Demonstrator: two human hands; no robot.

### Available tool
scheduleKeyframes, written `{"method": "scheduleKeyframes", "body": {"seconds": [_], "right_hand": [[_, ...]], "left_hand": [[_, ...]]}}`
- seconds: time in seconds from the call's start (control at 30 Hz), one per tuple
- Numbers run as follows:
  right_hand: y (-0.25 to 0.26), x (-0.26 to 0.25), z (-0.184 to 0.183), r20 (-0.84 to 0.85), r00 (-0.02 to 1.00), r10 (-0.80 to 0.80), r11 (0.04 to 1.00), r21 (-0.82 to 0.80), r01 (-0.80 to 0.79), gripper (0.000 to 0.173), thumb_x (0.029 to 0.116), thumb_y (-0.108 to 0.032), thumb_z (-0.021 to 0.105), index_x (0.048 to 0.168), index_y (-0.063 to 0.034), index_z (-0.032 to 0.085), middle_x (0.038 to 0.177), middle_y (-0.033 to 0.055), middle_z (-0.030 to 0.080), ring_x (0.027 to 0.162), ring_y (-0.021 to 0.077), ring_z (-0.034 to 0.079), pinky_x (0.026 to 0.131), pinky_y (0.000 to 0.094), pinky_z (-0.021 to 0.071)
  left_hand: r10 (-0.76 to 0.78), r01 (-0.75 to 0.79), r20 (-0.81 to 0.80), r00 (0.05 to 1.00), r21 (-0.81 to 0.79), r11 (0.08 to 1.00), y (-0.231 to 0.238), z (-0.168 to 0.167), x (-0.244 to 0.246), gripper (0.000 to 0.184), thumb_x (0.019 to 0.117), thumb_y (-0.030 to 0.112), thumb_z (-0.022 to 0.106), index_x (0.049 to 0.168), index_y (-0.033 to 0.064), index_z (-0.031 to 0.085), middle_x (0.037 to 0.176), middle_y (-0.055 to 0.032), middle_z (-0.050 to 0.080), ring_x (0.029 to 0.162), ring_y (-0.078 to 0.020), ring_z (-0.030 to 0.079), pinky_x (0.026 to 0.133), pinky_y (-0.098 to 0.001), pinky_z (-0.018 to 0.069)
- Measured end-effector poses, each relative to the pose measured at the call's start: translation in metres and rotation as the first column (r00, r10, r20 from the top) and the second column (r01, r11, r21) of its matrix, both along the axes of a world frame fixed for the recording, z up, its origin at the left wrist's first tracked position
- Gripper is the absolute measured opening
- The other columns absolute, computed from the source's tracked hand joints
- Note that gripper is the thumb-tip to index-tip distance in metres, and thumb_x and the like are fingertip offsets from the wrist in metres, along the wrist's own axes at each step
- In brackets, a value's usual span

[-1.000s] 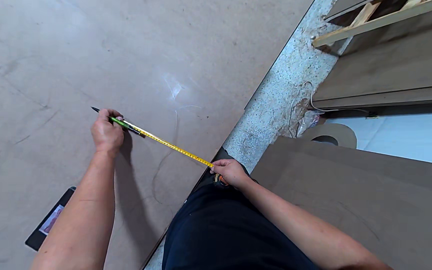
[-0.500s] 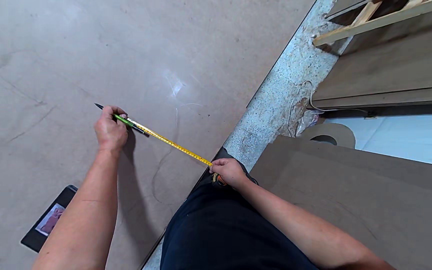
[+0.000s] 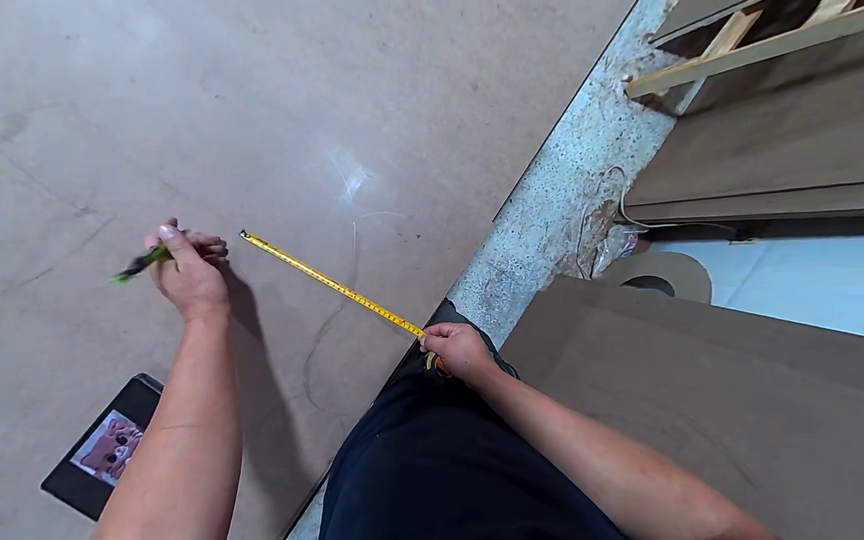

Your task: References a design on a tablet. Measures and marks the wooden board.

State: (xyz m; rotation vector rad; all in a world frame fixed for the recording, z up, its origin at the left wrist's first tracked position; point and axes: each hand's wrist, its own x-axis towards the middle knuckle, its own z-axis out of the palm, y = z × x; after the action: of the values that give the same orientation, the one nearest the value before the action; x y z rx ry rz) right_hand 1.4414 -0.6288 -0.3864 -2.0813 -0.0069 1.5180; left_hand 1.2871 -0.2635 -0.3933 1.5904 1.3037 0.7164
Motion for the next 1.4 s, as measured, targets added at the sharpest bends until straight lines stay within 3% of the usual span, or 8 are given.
{"method": "scheduleKeyframes", "body": {"seconds": [0.07,0.17,0.27,0.4,0.63,0.97,1.17,1.4], "right_hand": [[0.0,0.0,-0.001,0.021,0.999,0.028,1.0,0.0,-0.028,0.012,0.0946,-0.028,0.071,0.096,-0.0209,0.081,0.085,-0.0034,0.076,0.08,0.0132,0.07,0.074,0.0455,0.0565],[0.001,0.0,-0.002,0.055,0.996,0.076,0.997,-0.005,-0.075,0.013,0.0959,-0.03,0.071,0.097,-0.0229,0.081,0.087,-0.0053,0.076,0.08,0.0123,0.071,0.075,0.0449,0.0576],[-0.002,0.0,-0.008,0.064,0.993,0.101,0.994,0.021,-0.103,0.016,0.0964,-0.031,0.068,0.099,-0.0225,0.081,0.086,-0.005,0.076,0.077,0.0122,0.07,0.071,0.043,0.0574],[0.004,0.0,0.0,0.059,0.996,0.071,0.997,0.008,-0.072,0.015,0.0985,-0.029,0.068,0.099,-0.0192,0.081,0.084,-0.0036,0.076,0.07,0.0123,0.067,0.065,0.0392,0.0549],[0.005,0.0,0.003,0.055,0.997,0.062,0.998,0.009,-0.062,0.014,0.0957,-0.026,0.069,0.098,-0.0187,0.081,0.086,-0.0058,0.077,0.077,0.0092,0.07,0.071,0.0378,0.056],[0.008,0.028,0.007,0.068,0.995,-0.076,0.997,0.039,0.073,0.015,0.0966,-0.02,0.068,0.1,-0.0108,0.08,0.086,0.0016,0.077,0.074,0.0137,0.07,0.068,0.0359,0.0569],[0.005,-0.008,0.007,0.011,0.998,-0.066,0.997,0.051,0.066,0.015,0.0958,-0.018,0.068,0.099,-0.01,0.08,0.083,0.0016,0.076,0.065,0.0133,0.066,0.058,0.0338,0.0529],[0.005,-0.048,0.007,-0.041,0.998,0.049,0.999,0.024,-0.048,0.013,0.0935,-0.022,0.071,0.096,-0.0149,0.081,0.082,-0.0018,0.076,0.07,0.0115,0.068,0.064,0.0368,0.0548]], "left_hand": [[0.049,-0.047,0.022,0.999,-0.093,0.995,0.0,0.005,-0.002,0.053,0.1141,0.038,0.024,0.136,-0.0002,0.052,0.09,-0.0033,0.074,0.078,-0.0119,0.073,0.076,-0.0329,0.0624],[0.014,-0.022,-0.04,0.999,-0.195,0.981,0.004,0.004,-0.005,0.035,0.1088,0.028,0.052,0.126,-0.0005,0.062,0.099,-0.0077,0.074,0.086,-0.0153,0.074,0.084,-0.0358,0.0629],[0.068,-0.084,-0.073,0.995,-0.249,0.965,0.005,0.003,0.005,0.023,0.0992,0.016,0.069,0.117,0.0016,0.068,0.092,-0.0076,0.075,0.078,-0.0142,0.073,0.076,-0.0338,0.0631],[0.032,-0.076,-0.193,0.981,-0.222,0.972,0.01,0.0,0.017,0.019,0.0971,0.02,0.07,0.109,0.0052,0.072,0.086,-0.0071,0.074,0.074,-0.0156,0.07,0.073,-0.0381,0.0603],[-0.08,-0.015,-0.472,0.878,-0.194,0.981,0.012,0.012,0.037,0.019,0.0918,0.024,0.074,0.105,0.0108,0.074,0.096,-0.0118,0.073,0.093,-0.0291,0.07,0.085,-0.057,0.0541],[-0.191,0.072,-0.506,0.841,-0.247,0.966,0.022,0.018,0.092,0.019,0.0936,0.026,0.071,0.107,0.0123,0.073,0.101,-0.0121,0.073,0.099,-0.03,0.07,0.088,-0.0574,0.054],[-0.193,0.08,-0.524,0.829,-0.231,0.97,0.022,0.015,0.052,0.018,0.094,0.026,0.071,0.105,0.0123,0.073,0.098,-0.0125,0.072,0.096,-0.0313,0.069,0.085,-0.0586,0.054],[-0.083,-0.029,-0.551,0.83,-0.192,0.981,0.007,0.016,-0.035,0.018,0.0956,0.028,0.074,0.102,0.0113,0.073,0.094,-0.0127,0.072,0.09,-0.0309,0.069,0.083,-0.0587,0.0534]]}}
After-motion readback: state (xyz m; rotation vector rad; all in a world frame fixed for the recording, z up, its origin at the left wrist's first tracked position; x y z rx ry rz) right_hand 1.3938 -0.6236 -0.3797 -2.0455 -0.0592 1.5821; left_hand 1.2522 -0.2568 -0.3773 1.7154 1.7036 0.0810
